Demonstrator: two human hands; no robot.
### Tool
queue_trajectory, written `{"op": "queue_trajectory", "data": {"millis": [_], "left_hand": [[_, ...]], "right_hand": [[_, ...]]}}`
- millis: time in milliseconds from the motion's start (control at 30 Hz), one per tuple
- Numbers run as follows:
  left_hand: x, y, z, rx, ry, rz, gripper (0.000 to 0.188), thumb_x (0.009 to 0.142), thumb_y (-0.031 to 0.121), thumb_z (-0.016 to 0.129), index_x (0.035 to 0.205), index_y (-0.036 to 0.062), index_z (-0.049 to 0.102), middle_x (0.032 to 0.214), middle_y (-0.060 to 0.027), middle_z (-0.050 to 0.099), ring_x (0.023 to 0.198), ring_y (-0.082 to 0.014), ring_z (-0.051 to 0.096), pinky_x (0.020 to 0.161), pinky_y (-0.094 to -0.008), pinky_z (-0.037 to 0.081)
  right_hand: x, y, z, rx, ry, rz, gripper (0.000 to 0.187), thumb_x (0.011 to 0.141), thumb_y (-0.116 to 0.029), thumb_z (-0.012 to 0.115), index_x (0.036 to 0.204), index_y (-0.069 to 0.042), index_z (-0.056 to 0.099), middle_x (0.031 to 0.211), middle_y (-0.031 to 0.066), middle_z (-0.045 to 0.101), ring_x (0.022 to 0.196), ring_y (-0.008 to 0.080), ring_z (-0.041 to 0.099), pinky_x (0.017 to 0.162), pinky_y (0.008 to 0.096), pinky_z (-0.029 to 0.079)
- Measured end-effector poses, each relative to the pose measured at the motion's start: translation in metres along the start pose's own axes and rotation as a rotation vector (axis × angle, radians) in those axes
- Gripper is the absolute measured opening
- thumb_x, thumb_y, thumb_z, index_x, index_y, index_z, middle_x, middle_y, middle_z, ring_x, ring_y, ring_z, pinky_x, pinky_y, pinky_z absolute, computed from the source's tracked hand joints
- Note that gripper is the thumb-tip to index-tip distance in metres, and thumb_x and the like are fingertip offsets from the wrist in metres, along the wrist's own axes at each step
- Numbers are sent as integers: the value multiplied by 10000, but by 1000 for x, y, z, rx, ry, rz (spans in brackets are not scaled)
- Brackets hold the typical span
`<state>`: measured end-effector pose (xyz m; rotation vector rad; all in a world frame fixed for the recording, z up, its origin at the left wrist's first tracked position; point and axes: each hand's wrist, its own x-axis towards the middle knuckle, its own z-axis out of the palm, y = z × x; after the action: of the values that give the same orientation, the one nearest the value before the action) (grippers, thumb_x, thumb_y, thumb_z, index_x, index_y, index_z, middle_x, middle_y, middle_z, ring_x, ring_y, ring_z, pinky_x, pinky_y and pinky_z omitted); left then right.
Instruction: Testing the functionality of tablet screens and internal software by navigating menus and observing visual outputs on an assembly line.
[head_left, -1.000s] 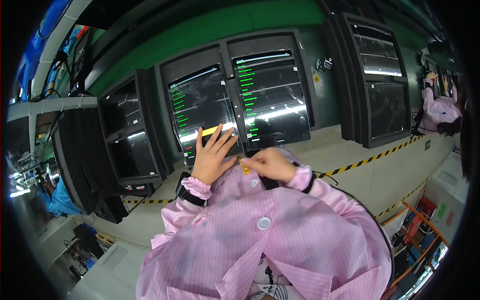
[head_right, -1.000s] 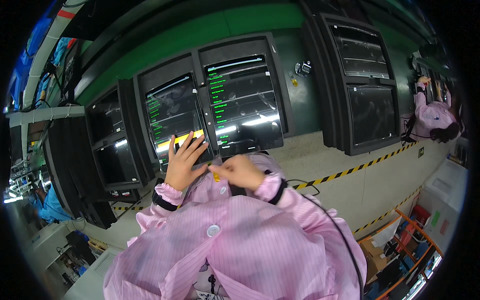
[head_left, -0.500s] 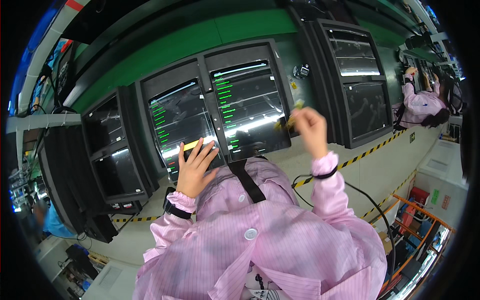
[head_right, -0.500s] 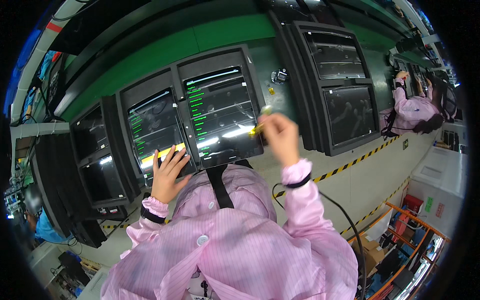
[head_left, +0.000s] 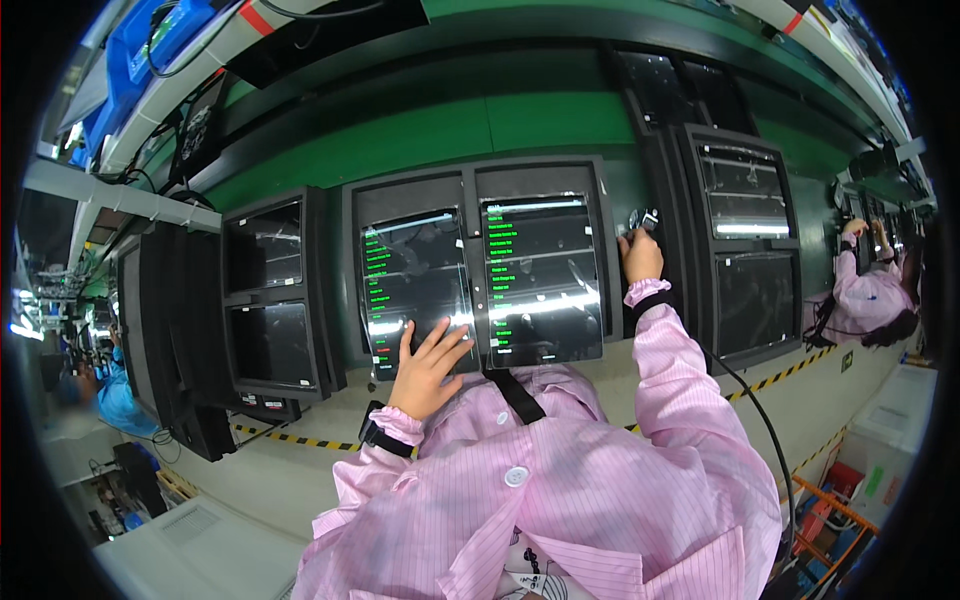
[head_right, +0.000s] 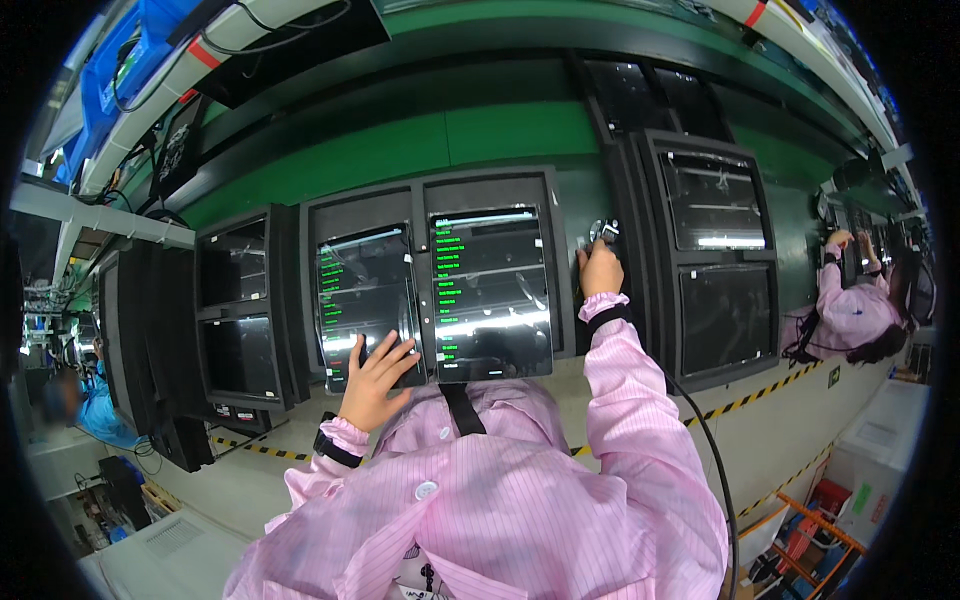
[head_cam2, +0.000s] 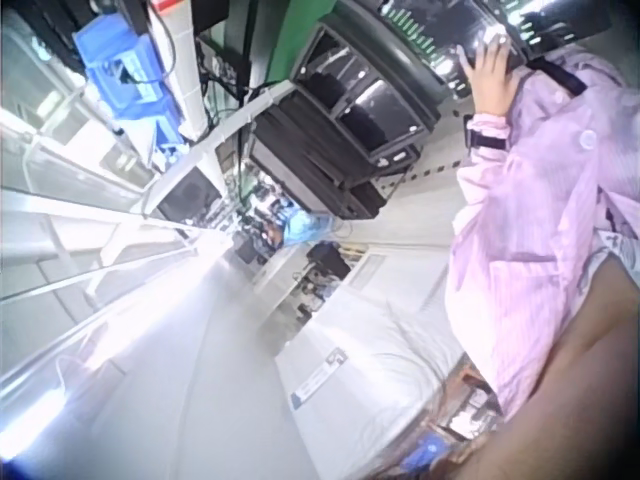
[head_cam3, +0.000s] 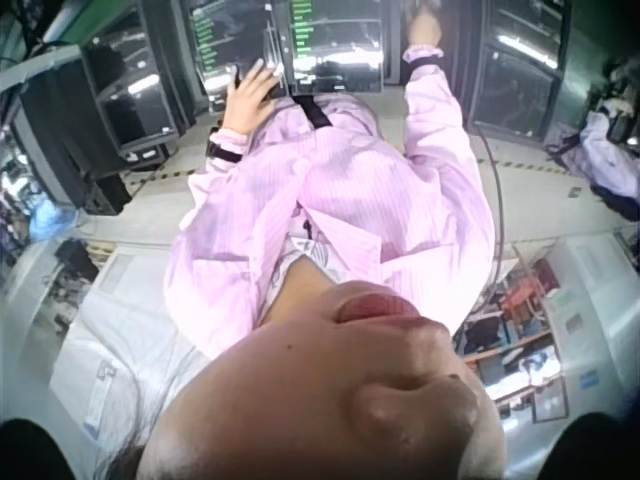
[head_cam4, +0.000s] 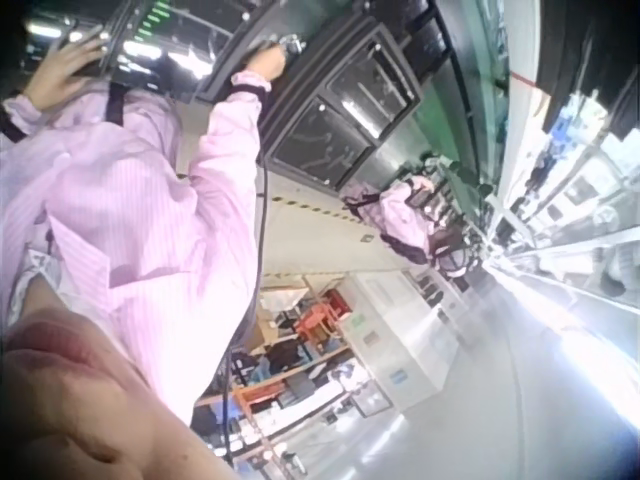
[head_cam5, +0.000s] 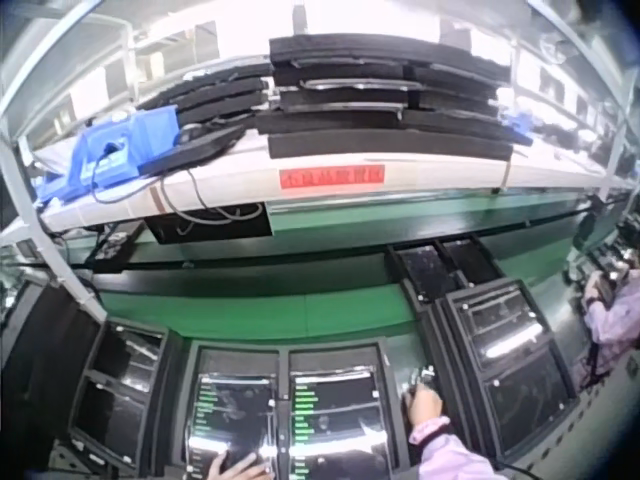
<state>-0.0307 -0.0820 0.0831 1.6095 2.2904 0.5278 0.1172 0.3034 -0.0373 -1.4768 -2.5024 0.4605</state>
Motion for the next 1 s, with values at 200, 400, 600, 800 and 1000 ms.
{"op": "queue_trajectory", "data": {"millis": [200, 400, 600, 800, 1000], "left_hand": [[-2, -1, 1, -18, 27, 17, 573, 663, 109, 709, 1220, 155, 582, 1367, -7, 501, 1357, -223, 359, 1126, -547, 138], [-1, -8, 2, -8, 80, 96, 571, 664, 102, 715, 1216, 127, 571, 1363, -33, 497, 1351, -239, 363, 1107, -558, 159], [0, -8, 6, 4, 112, 134, 585, 677, 93, 697, 1243, 125, 552, 1383, -27, 481, 1357, -233, 353, 1118, -552, 151], [-7, -14, 8, 47, 106, 178, 584, 698, 126, 708, 1257, 120, 541, 1394, -13, 459, 1362, -225, 331, 1103, -576, 166], [-17, -22, 1, -19, 101, 207, 684, 710, 233, 743, 1332, 107, 489, 1427, -67, 435, 1374, -261, 325, 1114, -544, 133]], "right_hand": [[-11, 8, -16, 258, 34, -2, 198, 739, -177, 759, 796, -40, 629, 724, 156, 648, 755, 372, 641, 702, 441, 504], [-93, -47, -126, 1017, -116, -37, 99, 852, -7, 603, 897, -39, 521, 779, 75, 671, 711, 81, 593, 624, 235, 446], [-211, -113, -110, 1261, -504, 163, 107, 831, -38, 683, 897, -57, 602, 867, 21, 671, 795, 88, 630, 689, 209, 491], [-271, -158, -72, 1433, -621, 233, 181, 824, 6, 676, 998, 3, 625, 898, 80, 688, 819, 128, 658, 752, 244, 518], [-291, -164, -45, 1331, -534, 303, 183, 818, -43, 698, 985, 18, 654, 880, 80, 696, 798, 119, 649, 729, 252, 522]]}}
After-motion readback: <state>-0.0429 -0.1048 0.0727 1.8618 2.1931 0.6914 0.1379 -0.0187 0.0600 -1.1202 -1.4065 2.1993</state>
